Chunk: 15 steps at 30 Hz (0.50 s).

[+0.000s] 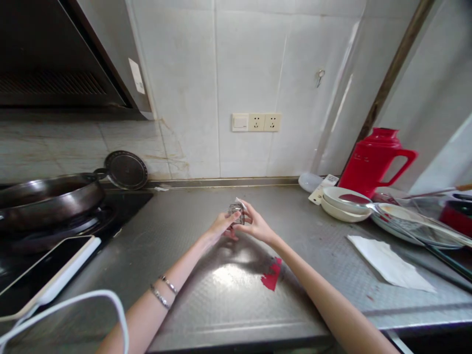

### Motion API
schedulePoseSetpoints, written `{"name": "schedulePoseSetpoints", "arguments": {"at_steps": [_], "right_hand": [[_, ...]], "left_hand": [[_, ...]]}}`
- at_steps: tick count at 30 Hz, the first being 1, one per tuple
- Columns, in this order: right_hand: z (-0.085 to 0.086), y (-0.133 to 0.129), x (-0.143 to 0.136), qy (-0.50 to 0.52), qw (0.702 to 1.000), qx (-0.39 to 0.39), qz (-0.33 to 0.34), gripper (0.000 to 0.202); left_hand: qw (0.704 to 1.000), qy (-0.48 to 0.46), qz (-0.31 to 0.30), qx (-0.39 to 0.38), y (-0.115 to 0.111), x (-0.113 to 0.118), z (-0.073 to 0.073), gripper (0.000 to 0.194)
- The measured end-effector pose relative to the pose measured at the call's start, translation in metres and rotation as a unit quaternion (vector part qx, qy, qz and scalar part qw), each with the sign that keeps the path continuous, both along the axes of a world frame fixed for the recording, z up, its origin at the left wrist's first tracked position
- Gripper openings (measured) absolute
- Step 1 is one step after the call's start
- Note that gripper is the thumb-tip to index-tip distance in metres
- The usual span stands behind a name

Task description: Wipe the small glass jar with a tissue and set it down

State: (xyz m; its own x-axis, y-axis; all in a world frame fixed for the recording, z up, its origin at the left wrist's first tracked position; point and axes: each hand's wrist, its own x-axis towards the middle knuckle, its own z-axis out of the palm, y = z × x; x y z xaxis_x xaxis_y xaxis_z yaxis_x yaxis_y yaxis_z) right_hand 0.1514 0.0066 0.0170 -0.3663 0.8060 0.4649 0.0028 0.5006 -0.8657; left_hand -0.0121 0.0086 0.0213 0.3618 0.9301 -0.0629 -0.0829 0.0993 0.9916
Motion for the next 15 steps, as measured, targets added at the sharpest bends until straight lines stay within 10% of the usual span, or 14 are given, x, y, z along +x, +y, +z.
{"name": "schedulePoseSetpoints", "arguments": {"at_steps": [9, 15], "right_hand": [[0.008, 0.003, 0.001, 0.085, 0.990, -0.097, -0.058, 0.064], [0.009, -0.004, -0.006, 0.058, 0.995, -0.083, -0.015, 0.064]], "left_hand": [[0.986, 0.066, -0.003, 0.154, 0.007, 0.004, -0.014, 0.126], [0.950, 0.108, 0.077, 0.283, 0.007, 0.009, -0.027, 0.093]]}}
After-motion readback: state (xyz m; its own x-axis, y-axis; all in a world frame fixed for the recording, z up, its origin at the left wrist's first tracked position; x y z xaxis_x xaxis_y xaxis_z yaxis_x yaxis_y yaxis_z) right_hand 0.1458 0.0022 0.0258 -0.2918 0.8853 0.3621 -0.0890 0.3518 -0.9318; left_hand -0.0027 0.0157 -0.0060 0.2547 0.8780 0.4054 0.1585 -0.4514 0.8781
